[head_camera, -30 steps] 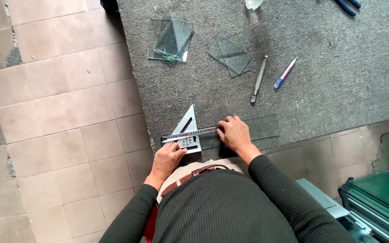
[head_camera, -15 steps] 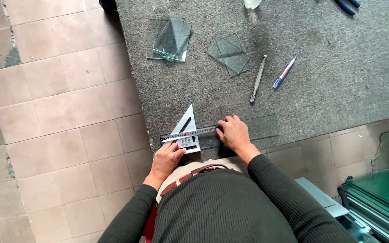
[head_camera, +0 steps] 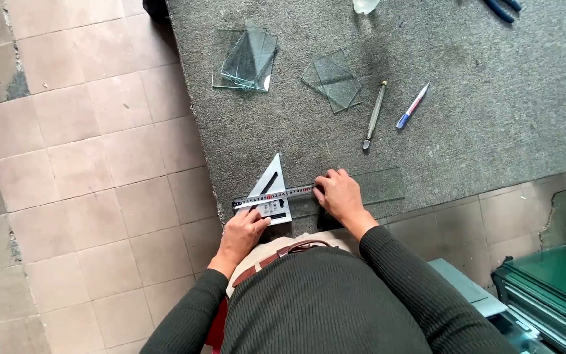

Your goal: Measuring, marking, and cutting small glass panels on a workshop table using a tape measure, square, and glass cutter.

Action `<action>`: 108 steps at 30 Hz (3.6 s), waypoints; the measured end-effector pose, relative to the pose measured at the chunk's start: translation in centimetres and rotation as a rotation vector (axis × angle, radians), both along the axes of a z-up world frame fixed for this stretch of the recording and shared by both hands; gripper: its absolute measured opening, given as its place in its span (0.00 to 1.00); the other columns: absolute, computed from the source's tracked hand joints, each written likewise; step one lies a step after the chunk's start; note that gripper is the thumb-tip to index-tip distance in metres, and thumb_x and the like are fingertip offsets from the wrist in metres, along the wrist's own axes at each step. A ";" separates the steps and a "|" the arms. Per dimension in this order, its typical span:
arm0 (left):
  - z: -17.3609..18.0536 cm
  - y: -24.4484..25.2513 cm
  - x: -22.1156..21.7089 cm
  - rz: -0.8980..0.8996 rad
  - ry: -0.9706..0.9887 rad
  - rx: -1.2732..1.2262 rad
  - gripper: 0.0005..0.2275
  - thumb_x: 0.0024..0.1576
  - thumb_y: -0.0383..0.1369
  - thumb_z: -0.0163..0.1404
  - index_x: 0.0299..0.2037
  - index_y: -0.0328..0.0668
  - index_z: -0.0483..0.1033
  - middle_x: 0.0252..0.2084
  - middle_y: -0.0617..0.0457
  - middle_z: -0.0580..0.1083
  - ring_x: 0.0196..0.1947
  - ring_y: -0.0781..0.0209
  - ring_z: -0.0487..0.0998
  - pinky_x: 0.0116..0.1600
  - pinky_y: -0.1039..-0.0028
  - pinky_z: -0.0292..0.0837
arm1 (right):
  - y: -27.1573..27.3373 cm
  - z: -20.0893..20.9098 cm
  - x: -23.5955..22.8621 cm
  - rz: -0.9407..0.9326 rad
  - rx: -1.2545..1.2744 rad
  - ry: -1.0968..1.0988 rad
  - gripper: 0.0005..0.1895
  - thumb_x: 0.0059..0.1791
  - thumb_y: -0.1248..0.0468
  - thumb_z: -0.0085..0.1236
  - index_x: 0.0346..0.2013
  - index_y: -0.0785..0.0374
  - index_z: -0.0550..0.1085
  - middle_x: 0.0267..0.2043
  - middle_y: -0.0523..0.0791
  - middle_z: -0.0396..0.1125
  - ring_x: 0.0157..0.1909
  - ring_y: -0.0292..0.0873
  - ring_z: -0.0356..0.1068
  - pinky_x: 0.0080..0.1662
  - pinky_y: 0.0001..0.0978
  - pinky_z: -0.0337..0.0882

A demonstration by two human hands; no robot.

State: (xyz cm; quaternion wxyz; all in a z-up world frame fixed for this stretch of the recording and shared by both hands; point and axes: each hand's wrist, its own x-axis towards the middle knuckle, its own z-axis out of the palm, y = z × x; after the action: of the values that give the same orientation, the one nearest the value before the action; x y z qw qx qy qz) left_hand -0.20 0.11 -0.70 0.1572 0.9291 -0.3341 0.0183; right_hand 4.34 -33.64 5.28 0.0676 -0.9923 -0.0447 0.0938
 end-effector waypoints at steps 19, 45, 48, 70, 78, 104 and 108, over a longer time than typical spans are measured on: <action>0.0 0.3 0.0 -0.010 0.009 0.005 0.05 0.61 0.39 0.58 0.44 0.72 0.81 0.36 0.64 0.72 0.35 0.61 0.78 0.40 0.72 0.76 | 0.1 0.4 0.2 0.010 0.001 0.010 0.08 0.49 0.46 0.66 0.38 0.40 0.83 0.39 0.41 0.73 0.46 0.48 0.77 0.46 0.37 0.81; 4.8 -0.4 1.7 -0.035 -0.016 0.001 0.27 0.47 0.52 0.68 0.57 0.67 0.76 0.49 0.62 0.70 0.50 0.58 0.73 0.50 0.68 0.71 | -2.4 7.2 1.2 -0.378 0.385 0.178 0.27 0.52 0.43 0.64 0.61 0.46 0.69 0.44 0.56 0.81 0.51 0.67 0.80 0.54 0.62 0.77; 4.9 -0.8 1.8 -0.027 -0.034 0.050 0.34 0.45 0.53 0.69 0.65 0.68 0.74 0.61 0.57 0.71 0.66 0.48 0.72 0.66 0.57 0.69 | -6.4 6.2 1.5 -0.462 0.285 0.128 0.27 0.52 0.41 0.63 0.60 0.47 0.68 0.42 0.55 0.81 0.48 0.67 0.81 0.51 0.63 0.77; 9.7 -2.5 4.1 -0.164 0.291 0.460 0.33 0.63 0.39 0.52 0.81 0.61 0.57 0.80 0.50 0.60 0.81 0.24 0.47 0.75 0.29 0.50 | -13.5 0.7 15.8 -0.675 0.007 0.352 0.25 0.54 0.43 0.56 0.50 0.60 0.82 0.53 0.56 0.79 0.57 0.65 0.77 0.55 0.58 0.76; 8.8 -2.4 4.1 -0.124 0.280 0.431 0.35 0.60 0.40 0.59 0.79 0.65 0.61 0.74 0.46 0.64 0.81 0.26 0.48 0.77 0.28 0.45 | -6.9 8.3 9.2 -0.575 0.551 0.076 0.10 0.47 0.54 0.68 0.29 0.53 0.75 0.27 0.40 0.78 0.32 0.38 0.75 0.41 0.36 0.71; 14.5 -3.3 4.6 -0.055 0.423 0.347 0.26 0.62 0.27 0.53 0.73 0.57 0.73 0.81 0.58 0.61 0.80 0.25 0.55 0.67 0.31 0.67 | 9.6 8.2 -1.9 -0.545 0.729 0.045 0.06 0.54 0.60 0.64 0.40 0.58 0.85 0.31 0.49 0.81 0.33 0.50 0.81 0.37 0.42 0.79; 16.0 -3.4 5.2 -0.076 0.444 0.370 0.28 0.61 0.26 0.55 0.74 0.56 0.72 0.82 0.58 0.61 0.81 0.24 0.55 0.68 0.31 0.68 | 10.3 6.7 -2.7 -0.430 0.624 -0.058 0.06 0.54 0.60 0.64 0.35 0.58 0.82 0.28 0.47 0.80 0.30 0.52 0.80 0.37 0.44 0.79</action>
State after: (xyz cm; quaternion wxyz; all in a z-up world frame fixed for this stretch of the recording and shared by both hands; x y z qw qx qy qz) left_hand 4.98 -3.31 15.26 0.0549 0.9101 -0.3235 -0.2529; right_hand 1.66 -23.29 12.01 0.3832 -0.9130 0.1363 0.0313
